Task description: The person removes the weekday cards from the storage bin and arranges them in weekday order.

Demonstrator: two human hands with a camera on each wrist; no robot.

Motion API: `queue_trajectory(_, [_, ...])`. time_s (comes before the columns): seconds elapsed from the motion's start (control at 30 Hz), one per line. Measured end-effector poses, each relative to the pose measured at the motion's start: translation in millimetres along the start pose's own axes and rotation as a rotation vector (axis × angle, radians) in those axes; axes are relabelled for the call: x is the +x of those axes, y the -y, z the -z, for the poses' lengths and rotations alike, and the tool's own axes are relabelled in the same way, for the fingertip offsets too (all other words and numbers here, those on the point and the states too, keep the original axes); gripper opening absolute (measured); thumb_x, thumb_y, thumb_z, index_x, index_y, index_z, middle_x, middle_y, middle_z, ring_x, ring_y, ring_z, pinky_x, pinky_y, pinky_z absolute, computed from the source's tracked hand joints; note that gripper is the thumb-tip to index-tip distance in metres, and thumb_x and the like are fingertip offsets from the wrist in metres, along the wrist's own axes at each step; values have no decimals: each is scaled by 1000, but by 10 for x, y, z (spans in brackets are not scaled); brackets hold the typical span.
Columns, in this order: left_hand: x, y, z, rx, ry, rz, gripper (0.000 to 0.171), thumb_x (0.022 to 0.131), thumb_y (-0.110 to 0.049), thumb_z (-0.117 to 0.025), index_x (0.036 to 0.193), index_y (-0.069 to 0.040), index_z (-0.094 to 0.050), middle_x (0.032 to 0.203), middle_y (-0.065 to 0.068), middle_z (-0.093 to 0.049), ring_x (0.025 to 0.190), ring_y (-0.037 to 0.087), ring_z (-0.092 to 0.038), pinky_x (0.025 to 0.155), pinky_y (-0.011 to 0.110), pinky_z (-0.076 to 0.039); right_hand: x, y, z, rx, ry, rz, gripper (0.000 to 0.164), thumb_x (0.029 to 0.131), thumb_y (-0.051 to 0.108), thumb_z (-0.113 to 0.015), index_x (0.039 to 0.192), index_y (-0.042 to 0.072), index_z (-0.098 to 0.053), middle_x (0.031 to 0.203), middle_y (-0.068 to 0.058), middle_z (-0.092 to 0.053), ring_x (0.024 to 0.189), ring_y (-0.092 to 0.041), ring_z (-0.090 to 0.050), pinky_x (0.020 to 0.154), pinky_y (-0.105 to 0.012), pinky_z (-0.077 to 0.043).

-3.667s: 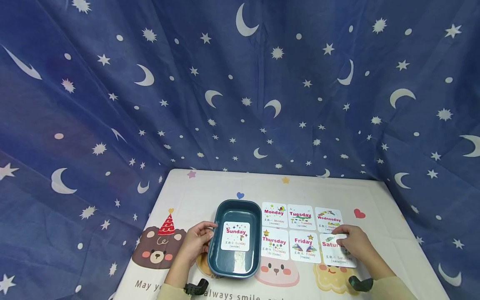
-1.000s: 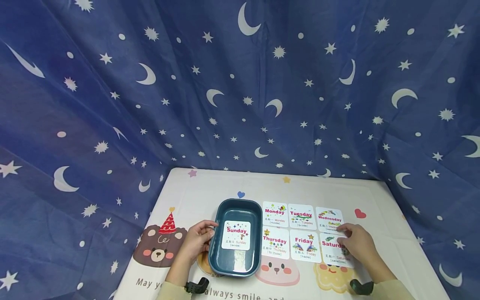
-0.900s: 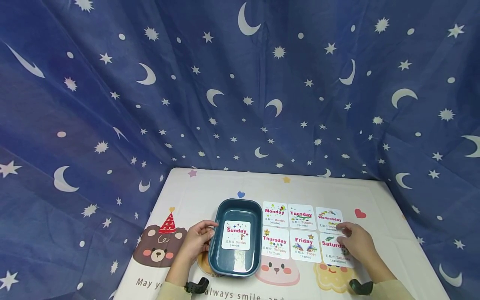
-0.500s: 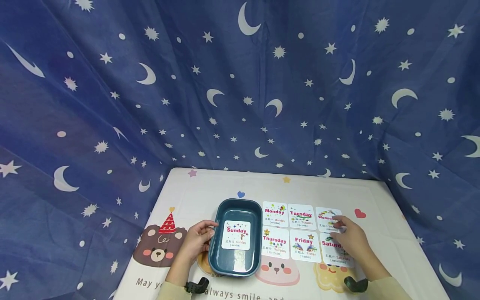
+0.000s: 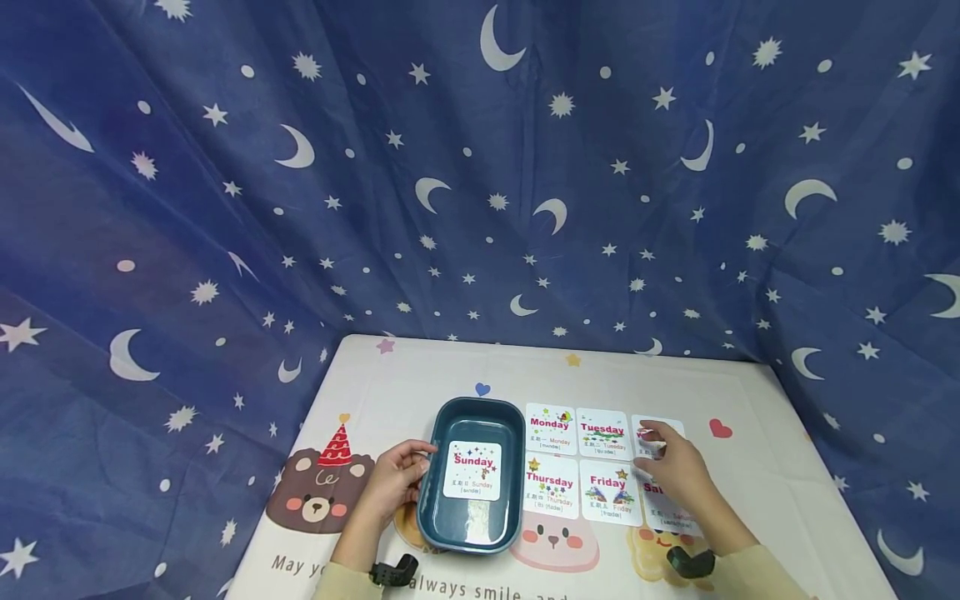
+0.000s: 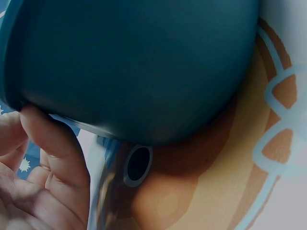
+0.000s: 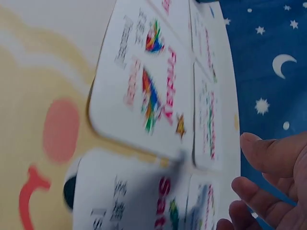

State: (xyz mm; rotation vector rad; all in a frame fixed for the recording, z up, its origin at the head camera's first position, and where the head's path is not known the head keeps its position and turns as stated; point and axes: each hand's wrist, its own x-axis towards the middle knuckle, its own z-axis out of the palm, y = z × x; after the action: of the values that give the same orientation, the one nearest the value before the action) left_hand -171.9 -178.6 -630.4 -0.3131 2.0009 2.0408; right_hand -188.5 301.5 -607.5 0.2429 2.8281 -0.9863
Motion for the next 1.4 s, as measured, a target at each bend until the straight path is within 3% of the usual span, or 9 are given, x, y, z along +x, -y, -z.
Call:
queue_trajectory(0.17, [6,-3,-1,-5,7,-4,28,103,2,-61,130,0,-69,90,7,-64,66,13,-56,50,23,-51,13,148,-60,2,-1,34,76,90,14,-84,157,7,-48,144,-23,-65,128,-45,-59,103,-64,-52])
queue_trajectory(0.5, [15,4,-2,0,2,-3,29,104,3,-60,130,-2,-70,90,7,-63,66,14,-56,50,23,-51,20,404,-195,21,-13,76,76,90,15,-84,157,8,-49,146,-23,-64,134,-46,-58,107,-68,-49])
queue_trajectory(0.77, [8,4,2,3,1,-6,29,103,3,-60,130,-2,-71,90,7,-63,67,14,-56,51,24,-51,16,619,-316,64,-13,104,80,89,15,-85,159,11,-47,151,-22,-62,144,-49,-51,118,-72,-39])
queue_trajectory(1.4, [-12,-1,-6,9,-8,-7,27,104,1,-61,127,-6,-73,88,5,-62,67,15,-56,50,24,-51,-46,1124,-552,105,3,168,92,83,17,-93,161,21,-45,160,-14,-54,146,-40,-45,114,-69,-45])
